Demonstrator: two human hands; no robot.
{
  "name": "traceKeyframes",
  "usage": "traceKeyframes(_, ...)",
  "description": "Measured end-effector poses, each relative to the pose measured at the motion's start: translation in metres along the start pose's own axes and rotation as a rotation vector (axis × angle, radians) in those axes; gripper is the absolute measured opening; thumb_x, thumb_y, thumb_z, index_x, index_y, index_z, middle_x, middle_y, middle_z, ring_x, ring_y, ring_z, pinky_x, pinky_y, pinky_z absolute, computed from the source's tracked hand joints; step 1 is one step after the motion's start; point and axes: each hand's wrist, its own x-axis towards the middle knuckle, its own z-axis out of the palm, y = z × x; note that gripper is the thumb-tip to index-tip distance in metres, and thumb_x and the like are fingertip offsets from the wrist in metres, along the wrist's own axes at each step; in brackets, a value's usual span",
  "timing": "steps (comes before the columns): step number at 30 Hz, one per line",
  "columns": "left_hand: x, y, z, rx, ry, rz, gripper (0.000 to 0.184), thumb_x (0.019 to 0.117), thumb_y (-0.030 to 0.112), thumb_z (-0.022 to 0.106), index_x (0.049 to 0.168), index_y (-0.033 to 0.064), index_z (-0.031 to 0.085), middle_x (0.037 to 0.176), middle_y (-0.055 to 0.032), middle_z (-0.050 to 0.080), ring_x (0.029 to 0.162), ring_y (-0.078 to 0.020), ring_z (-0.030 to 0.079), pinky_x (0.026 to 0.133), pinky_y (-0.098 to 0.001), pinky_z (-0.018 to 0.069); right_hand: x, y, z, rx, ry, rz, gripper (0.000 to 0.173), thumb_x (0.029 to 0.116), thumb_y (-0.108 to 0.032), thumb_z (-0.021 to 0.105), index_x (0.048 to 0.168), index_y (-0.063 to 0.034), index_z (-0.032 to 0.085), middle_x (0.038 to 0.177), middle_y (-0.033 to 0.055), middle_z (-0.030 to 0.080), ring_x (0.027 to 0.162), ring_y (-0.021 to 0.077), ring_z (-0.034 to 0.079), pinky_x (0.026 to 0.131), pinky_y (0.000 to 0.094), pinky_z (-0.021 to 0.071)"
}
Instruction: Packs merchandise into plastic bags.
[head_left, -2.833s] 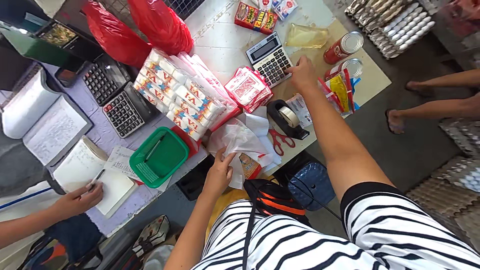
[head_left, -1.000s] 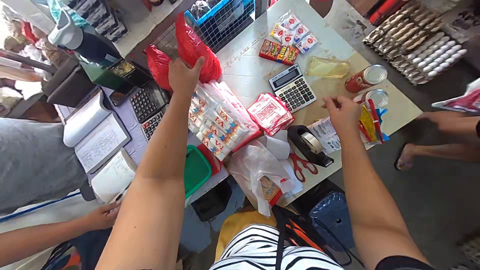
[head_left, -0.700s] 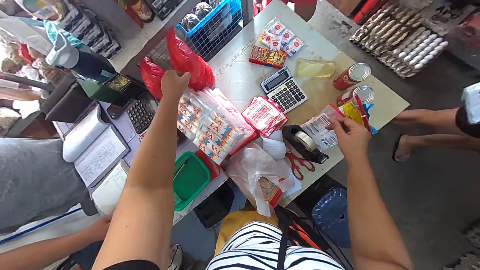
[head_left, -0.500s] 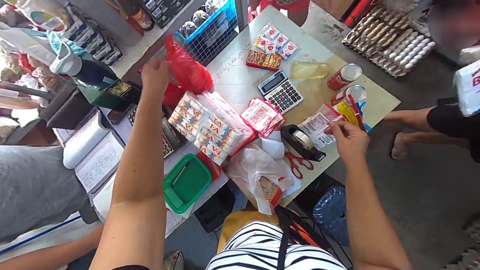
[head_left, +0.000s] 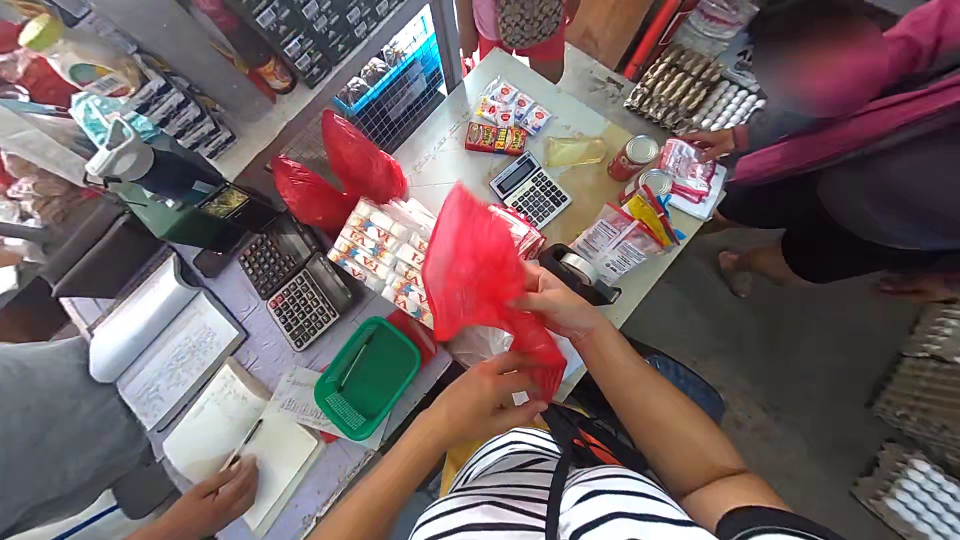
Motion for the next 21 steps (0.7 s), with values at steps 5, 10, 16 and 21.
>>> traceKeyframes(5, -0.042, -0.021, -0.008, -0.636, 0.503, -0.412, 0.055, 0.11, 0.044, 0.036, 0.123, -0.0046, 0.06, 0.113, -0.0117, 0.072, 0.097, -0.0225, 0.073, 0.084, -0.0417, 0.0627, -0.007, 0.006, 0.001, -0.829, 0.139, -0.361, 0.054, 0.0923, -0.003, 0.065, 0.145, -0.0082, 0.057, 0.123, 0.0062, 0.072, 0.106, 0.014, 0.07, 0.094, 0.0369, 0.0604)
traceKeyframes(10, -0.04, -0.013, -0.046, -0.939, 0.547, -0.591, 0.073, 0.1071, 0.06, 0.019, 0.156, 0.0063, 0.028, 0.135, -0.0094, 0.064, 0.116, -0.0203, 0.067, 0.094, -0.0405, 0.0597, -0.022, 0.03, 0.005, -1.108, 0.143, -0.575, 0.034, 0.1004, -0.008, 0.056, 0.128, -0.0178, 0.074, 0.125, -0.003, 0.073, 0.123, 0.016, 0.062, 0.112, 0.0437, 0.0453)
traceKeyframes(16, -0.037, -0.006, -0.063, -0.601, 0.688, -0.537, 0.063, 0.0991, 0.007, 0.06, 0.156, 0.0165, 0.035, 0.115, -0.0075, 0.071, 0.09, -0.0151, 0.072, 0.08, -0.0352, 0.0623, -0.036, 0.023, 0.0, -1.245, 0.01, -0.422, 0.052, 0.0925, -0.008, 0.068, 0.144, -0.0077, 0.059, 0.148, 0.008, 0.058, 0.14, 0.025, 0.052, 0.12, 0.0507, 0.0388)
traceKeyframes(21, -0.097, 0.012, -0.106, -0.12, 0.97, -0.325, 0.057, 0.1019, 0.011, 0.059, 0.154, 0.0079, 0.036, 0.137, 0.0024, 0.062, 0.116, -0.0057, 0.064, 0.1, -0.0294, 0.0557, -0.089, 0.045, -0.043, -1.294, 0.243, 0.147, 0.021, 0.0999, -0.017, 0.06, 0.106, -0.002, 0.073, 0.095, 0.0149, 0.072, 0.086, 0.0285, 0.071, 0.082, 0.0527, 0.0592)
